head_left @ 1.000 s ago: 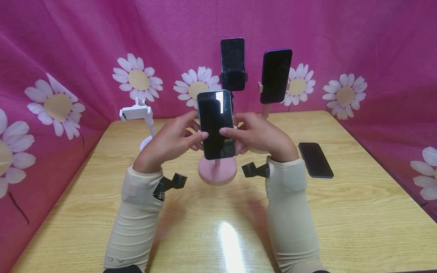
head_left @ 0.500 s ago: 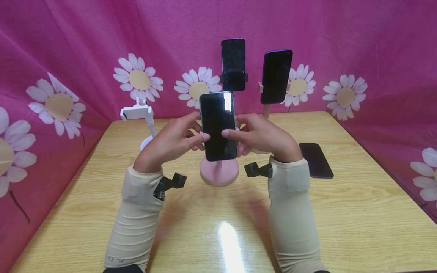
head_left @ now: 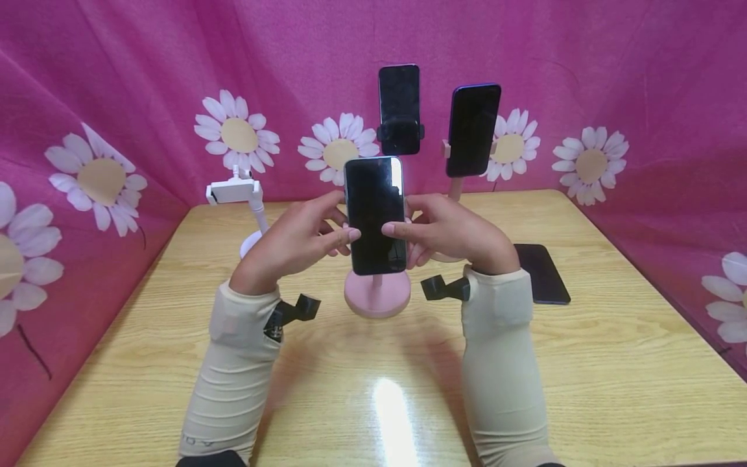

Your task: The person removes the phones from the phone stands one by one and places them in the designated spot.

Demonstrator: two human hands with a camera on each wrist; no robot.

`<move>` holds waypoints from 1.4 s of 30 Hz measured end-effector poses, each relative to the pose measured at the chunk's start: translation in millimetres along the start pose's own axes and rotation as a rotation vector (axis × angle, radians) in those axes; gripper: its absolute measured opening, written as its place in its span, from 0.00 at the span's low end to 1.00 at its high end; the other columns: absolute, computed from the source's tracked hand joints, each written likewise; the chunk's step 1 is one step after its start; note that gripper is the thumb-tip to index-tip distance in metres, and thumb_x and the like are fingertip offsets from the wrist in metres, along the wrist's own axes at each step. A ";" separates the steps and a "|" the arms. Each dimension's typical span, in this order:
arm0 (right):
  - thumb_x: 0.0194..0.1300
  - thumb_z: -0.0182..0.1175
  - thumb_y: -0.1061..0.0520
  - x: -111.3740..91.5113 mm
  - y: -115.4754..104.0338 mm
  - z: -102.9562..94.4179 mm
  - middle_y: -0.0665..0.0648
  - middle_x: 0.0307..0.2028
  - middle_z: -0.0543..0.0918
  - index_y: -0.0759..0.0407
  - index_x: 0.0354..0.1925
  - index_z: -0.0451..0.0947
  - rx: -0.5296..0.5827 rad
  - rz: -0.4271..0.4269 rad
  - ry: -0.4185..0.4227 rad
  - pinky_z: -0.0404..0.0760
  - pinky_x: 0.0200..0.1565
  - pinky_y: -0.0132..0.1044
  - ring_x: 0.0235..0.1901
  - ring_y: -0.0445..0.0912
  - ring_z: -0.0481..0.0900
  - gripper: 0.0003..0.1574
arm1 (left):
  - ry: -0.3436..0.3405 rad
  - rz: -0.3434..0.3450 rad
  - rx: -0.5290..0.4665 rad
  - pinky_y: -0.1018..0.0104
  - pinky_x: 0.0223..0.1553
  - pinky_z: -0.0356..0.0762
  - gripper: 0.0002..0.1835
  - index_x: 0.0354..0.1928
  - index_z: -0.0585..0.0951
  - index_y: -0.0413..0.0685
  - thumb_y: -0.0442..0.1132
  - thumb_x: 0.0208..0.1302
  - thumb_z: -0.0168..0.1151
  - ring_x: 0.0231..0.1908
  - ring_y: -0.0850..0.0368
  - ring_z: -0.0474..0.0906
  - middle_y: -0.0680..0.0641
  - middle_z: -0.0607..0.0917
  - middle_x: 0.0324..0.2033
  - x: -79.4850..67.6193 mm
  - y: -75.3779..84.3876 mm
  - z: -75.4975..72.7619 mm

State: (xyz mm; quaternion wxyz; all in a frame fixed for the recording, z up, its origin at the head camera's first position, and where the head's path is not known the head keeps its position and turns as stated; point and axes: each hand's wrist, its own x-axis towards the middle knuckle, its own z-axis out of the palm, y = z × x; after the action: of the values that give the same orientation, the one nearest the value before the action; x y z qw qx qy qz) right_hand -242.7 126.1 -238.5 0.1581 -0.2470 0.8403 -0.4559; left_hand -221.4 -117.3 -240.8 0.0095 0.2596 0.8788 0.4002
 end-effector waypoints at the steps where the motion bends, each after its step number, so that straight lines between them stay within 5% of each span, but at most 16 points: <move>1: 0.66 0.61 0.48 0.0 0.1 -0.3 0.60 0.43 0.81 0.53 0.58 0.73 -0.001 -0.001 0.000 0.84 0.35 0.46 0.28 0.55 0.84 0.24 | 0.001 -0.002 0.005 0.57 0.38 0.82 0.30 0.66 0.68 0.55 0.39 0.62 0.66 0.33 0.52 0.84 0.47 0.83 0.42 -0.2 0.2 0.0; 25: 0.65 0.63 0.53 -0.4 1.8 -2.9 0.63 0.41 0.81 0.52 0.62 0.71 0.032 -0.036 -0.022 0.84 0.36 0.46 0.28 0.57 0.84 0.28 | 0.001 0.006 0.027 0.58 0.36 0.82 0.32 0.66 0.69 0.57 0.42 0.60 0.68 0.32 0.55 0.84 0.48 0.84 0.41 0.4 -0.7 -2.6; 38: 0.63 0.64 0.48 1.1 4.0 -2.4 0.62 0.35 0.82 0.49 0.60 0.73 -0.034 -0.035 -0.003 0.83 0.37 0.44 0.28 0.57 0.83 0.28 | -0.001 0.008 0.039 0.58 0.35 0.82 0.31 0.65 0.70 0.57 0.44 0.60 0.68 0.32 0.55 0.84 0.49 0.85 0.38 -0.5 -4.5 -4.3; 42: 0.62 0.64 0.41 1.5 4.6 -2.1 0.60 0.34 0.81 0.51 0.53 0.75 -0.097 -0.042 0.061 0.81 0.36 0.44 0.31 0.55 0.81 0.26 | -0.012 -0.003 0.058 0.58 0.35 0.81 0.27 0.63 0.73 0.56 0.46 0.61 0.67 0.34 0.52 0.84 0.49 0.85 0.39 -0.2 -6.1 -6.2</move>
State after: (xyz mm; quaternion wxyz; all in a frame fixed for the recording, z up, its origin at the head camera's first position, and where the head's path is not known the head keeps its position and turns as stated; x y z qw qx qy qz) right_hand -246.2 128.8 -241.3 0.1106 -0.2578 0.8605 -0.4252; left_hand -225.3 -125.1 -240.9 0.0077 0.2607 0.8905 0.3729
